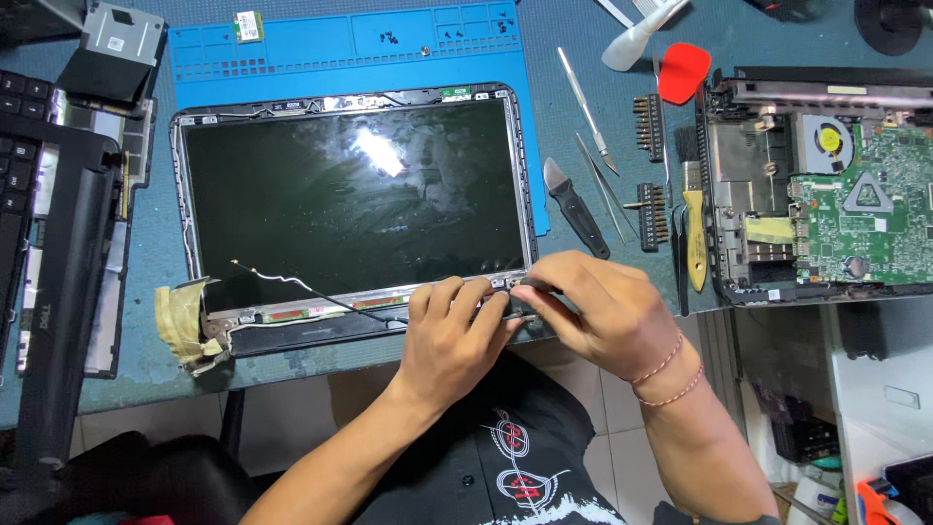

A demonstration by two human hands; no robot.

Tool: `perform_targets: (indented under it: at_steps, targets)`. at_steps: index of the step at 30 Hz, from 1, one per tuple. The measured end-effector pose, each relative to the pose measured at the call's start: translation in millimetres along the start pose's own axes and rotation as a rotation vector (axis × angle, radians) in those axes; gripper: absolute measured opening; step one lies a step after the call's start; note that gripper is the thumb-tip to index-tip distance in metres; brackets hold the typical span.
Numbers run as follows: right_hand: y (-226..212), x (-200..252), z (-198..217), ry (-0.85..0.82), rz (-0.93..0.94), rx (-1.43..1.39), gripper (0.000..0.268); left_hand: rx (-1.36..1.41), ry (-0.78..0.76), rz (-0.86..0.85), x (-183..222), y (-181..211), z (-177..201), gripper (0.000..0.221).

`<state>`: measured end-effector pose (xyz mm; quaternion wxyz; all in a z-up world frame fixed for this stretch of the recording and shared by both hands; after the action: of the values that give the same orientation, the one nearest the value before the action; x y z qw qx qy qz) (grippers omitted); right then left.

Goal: The person removes the black plastic bezel from a laptop screen, then uses a screwdriver to unscrew and remove small metal brackets from the screen corners. The bezel is set aside and the brackets are placed on the workbench.

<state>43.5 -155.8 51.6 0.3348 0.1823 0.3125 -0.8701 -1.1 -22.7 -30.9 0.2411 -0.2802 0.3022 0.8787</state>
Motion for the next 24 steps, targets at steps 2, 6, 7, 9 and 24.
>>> perform_targets:
  at_steps: [2,6,7,9,24]
  targets:
    - [1,-4,3,-0.092,-0.014,-0.012,0.011,0.012,-0.011,0.018,-2,0,1,0.021]
    - [1,0,-2,-0.307,-0.035,-0.121,0.016,0.02,-0.055,0.04,-3,-1,2,0.021]
    - [1,-2,1,-0.307,-0.034,-0.121,0.016,0.019,-0.054,0.041,-3,-1,3,0.021]
    - [3,-5,4,-0.402,-0.076,-0.12,0.02,0.016,-0.066,0.047,-3,-1,3,0.022]
    - [9,-16,2,-0.484,0.043,0.1,0.014,0.012,-0.09,0.035,-9,-3,-2,0.019]
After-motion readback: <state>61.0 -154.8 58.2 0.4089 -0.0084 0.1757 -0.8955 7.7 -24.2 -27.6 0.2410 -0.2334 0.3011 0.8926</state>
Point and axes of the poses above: each hand's wrist, its own x-axis away from the middle knuckle, its own z-axis out of the back of the hand, y = z × x, the point moved 4 cm from there along -x, towards the middle knuckle, and after that the axes turned 8 degrees about x, right-handed, at the moved point
